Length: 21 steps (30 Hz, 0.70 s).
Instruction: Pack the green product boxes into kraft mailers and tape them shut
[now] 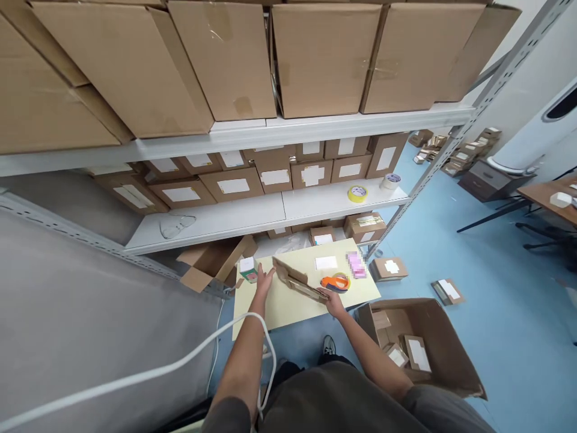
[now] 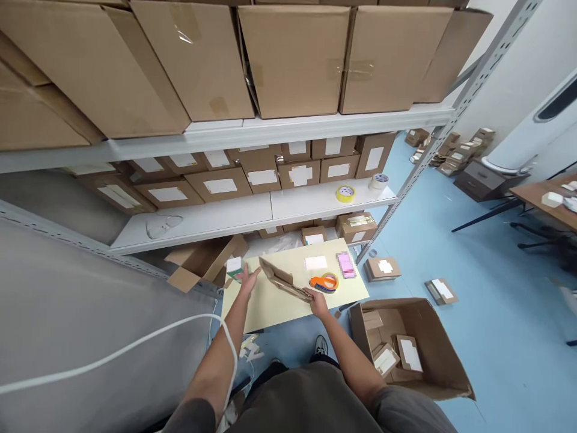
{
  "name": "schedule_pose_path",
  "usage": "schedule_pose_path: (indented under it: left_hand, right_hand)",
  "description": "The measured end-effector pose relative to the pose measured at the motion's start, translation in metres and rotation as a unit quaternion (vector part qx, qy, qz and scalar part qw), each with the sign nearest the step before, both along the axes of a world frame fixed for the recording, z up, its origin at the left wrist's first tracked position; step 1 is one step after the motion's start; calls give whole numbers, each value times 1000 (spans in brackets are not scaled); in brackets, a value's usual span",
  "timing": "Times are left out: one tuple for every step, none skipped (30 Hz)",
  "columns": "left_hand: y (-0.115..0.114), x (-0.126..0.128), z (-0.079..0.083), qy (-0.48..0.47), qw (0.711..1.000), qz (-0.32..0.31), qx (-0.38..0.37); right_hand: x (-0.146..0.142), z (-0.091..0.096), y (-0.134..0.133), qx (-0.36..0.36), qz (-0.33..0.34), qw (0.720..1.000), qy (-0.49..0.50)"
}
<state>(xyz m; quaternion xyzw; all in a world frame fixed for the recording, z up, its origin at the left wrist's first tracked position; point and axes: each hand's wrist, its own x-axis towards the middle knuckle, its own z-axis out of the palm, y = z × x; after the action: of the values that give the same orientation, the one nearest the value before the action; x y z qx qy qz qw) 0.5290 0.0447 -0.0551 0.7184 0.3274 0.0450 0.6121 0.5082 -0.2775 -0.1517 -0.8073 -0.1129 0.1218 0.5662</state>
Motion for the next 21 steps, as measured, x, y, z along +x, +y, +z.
schedule_pose_path:
  left_hand:
    - [2,4,1,9,1000,-7,-16]
    - [4,6,0,15,999,-22,-34]
    - [4,5,-2,19,998,-33,-47]
    - [4,2,-6,21,997,-38,-56]
    - [4,-3,-10,21,997,-36,-58]
    - [5,-10,-14,18,998,-29,-55]
    - [5,-17,-18,13,998,-23,-49]
    - [6,-24,-22,6,999,-20,-44]
    - [7,-30,-24,-2,999,-22,-41]
    - [8,-36,-26,-10,999,-29,-44]
    - [9,-41,-27,-19,998,-41,-50]
    - [10,-45,-27,-27,996,-58,-60]
    - [12,-49,-27,-34,994,-75,-69]
    - [14,-51,-27,-37,993,-87,-76]
    - [17,-53,-27,-38,992,-95,-80]
    - [21,-55,-27,-37,991,-98,-83]
    - [24,-57,-27,-34,991,-97,-90]
    - [29,-58,-28,-26,990,-94,-105]
    - [32,-59,-29,-19,988,-91,-127]
    - [36,-59,-31,-15,984,-90,-152]
    - [39,-60,-33,-14,980,-88,-177]
  right_hand:
    - [2,-3,-3,8,8,1000,4]
    - [3,-6,-3,15,11,1000,9]
    - [4,-8,-2,21,10,1000,16]
    - [5,-9,0,27,1,999,24]
    - [5,-11,4,31,-18,999,33]
    - [5,-12,9,36,-43,997,44]
    - [5,-12,14,41,-71,995,58]
    - [5,-12,21,48,-95,992,72]
    - [5,-12,27,56,-111,988,87]
    - [5,-11,35,65,-118,986,100]
    - [5,-10,42,73,-114,985,107]
    - [6,-8,49,78,-104,986,109]
    - [6,-7,57,79,-91,987,104]
    - [6,-5,63,76,-80,989,97]
    - [5,-3,69,71,-73,991,90]
    - [4,-2,74,66,-73,991,86]
    - [2,0,78,65,-81,991,86]
    - [0,1,80,72,-93,989,90]
    - [-3,2,81,86,-106,986,96]
    - [-5,3,81,105,-118,982,104]
    - [-8,3,80,126,-125,978,113]
